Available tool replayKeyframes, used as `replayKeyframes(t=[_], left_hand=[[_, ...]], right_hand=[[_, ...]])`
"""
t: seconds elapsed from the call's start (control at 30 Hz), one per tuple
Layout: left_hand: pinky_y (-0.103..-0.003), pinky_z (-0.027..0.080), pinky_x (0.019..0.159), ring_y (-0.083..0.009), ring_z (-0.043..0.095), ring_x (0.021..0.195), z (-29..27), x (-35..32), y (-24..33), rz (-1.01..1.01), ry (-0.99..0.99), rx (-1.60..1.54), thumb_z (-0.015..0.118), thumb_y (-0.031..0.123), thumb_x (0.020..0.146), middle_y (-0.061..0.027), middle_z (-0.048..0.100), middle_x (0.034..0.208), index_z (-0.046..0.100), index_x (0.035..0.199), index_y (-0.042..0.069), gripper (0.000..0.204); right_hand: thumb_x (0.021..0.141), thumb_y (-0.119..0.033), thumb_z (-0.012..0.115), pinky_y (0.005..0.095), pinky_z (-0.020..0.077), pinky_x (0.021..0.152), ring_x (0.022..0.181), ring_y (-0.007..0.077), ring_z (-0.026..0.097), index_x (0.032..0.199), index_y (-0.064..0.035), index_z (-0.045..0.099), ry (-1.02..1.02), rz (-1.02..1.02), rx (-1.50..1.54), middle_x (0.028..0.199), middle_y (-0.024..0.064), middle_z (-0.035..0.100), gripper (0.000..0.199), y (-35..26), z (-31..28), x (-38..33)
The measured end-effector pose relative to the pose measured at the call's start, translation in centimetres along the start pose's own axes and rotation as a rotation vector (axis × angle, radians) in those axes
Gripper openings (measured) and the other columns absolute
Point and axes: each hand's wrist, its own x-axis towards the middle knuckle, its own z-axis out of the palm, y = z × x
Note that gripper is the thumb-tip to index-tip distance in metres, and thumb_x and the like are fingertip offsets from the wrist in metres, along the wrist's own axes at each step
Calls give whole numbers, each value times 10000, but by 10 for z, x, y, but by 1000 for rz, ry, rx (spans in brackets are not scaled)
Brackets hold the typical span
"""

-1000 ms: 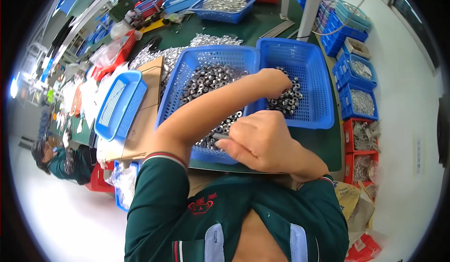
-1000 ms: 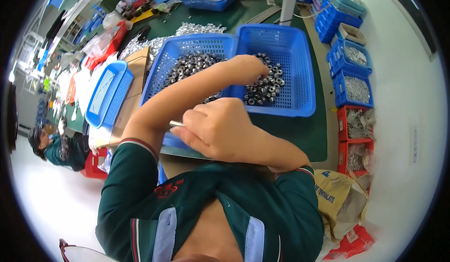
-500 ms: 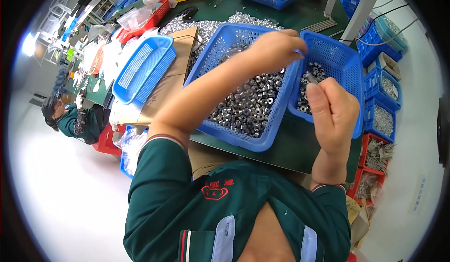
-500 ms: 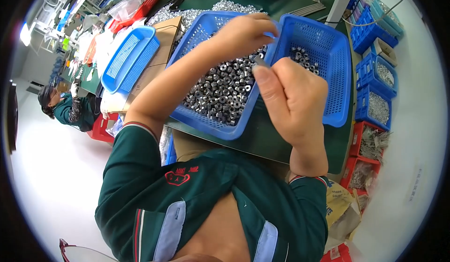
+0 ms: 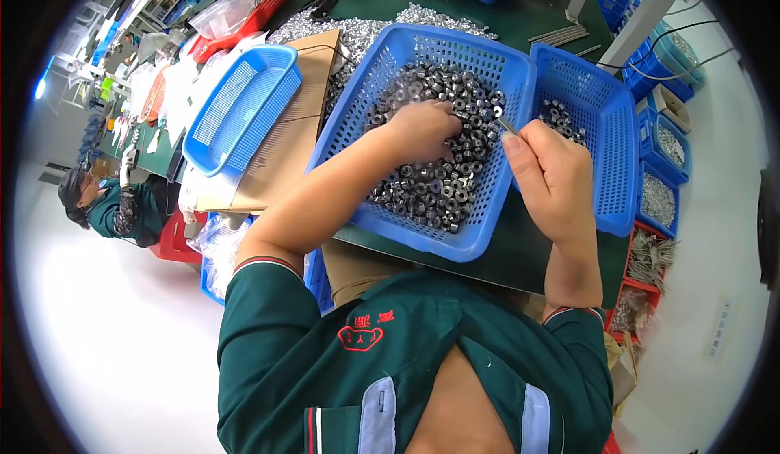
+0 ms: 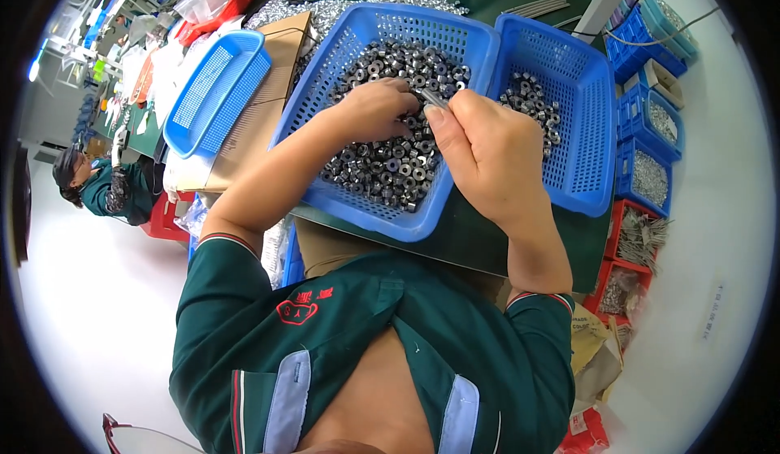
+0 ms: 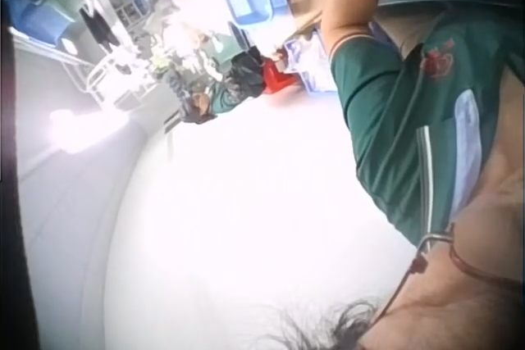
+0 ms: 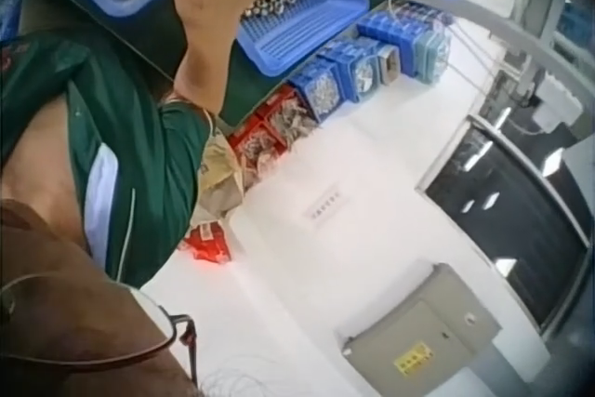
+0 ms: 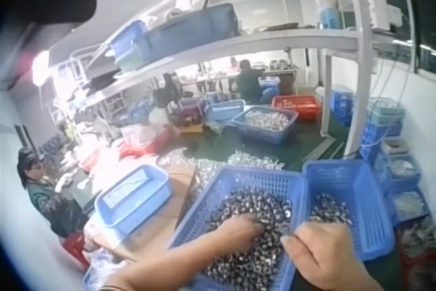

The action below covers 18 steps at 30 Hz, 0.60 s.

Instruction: Sorting and inspecting small metal components into plastic baskets.

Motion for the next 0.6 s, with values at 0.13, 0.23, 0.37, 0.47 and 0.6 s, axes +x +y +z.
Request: replayKeyframes(t=[0.13,0.23,0.37,0.47,0.6], left_hand=[[-419,499,860,-291,577,1046,6,4,4,3,21,-18,770,264,681,-89,609,1028,677,907,103,293],[-418,495,852,-284,576,1043,-4,2,-1,21,-62,-99,777,247,672,-82,608,1019,673,902,114,286],[-419,490,821,-286,584,1023,4,0,-4,109,20,-150,776,194,667,-73,619,1000,656,887,111,264],[-424,489,798,-304,610,955,0,1,0,165,-82,-205,752,147,679,-90,636,936,647,885,97,237],[-428,490,770,-322,627,884,6,1,0,151,3,-210,716,101,689,-112,646,872,641,885,87,210]], right_hand=[[893,-180,620,385,366,455,486,306,505,697,-38,512,-34,-33,-31,574,123,503,265,2,5,2],[907,-140,606,311,338,465,472,193,432,711,-3,519,-48,-32,-19,577,91,475,254,3,5,1],[903,-137,609,311,339,464,470,194,436,708,-5,519,-41,-41,-33,576,91,481,252,6,3,2],[897,-132,614,313,343,462,468,196,441,707,-6,518,-39,-41,-32,573,90,483,246,6,3,2],[882,-192,631,382,376,450,479,303,511,674,-42,509,-25,-40,-30,566,122,512,284,5,5,2]])
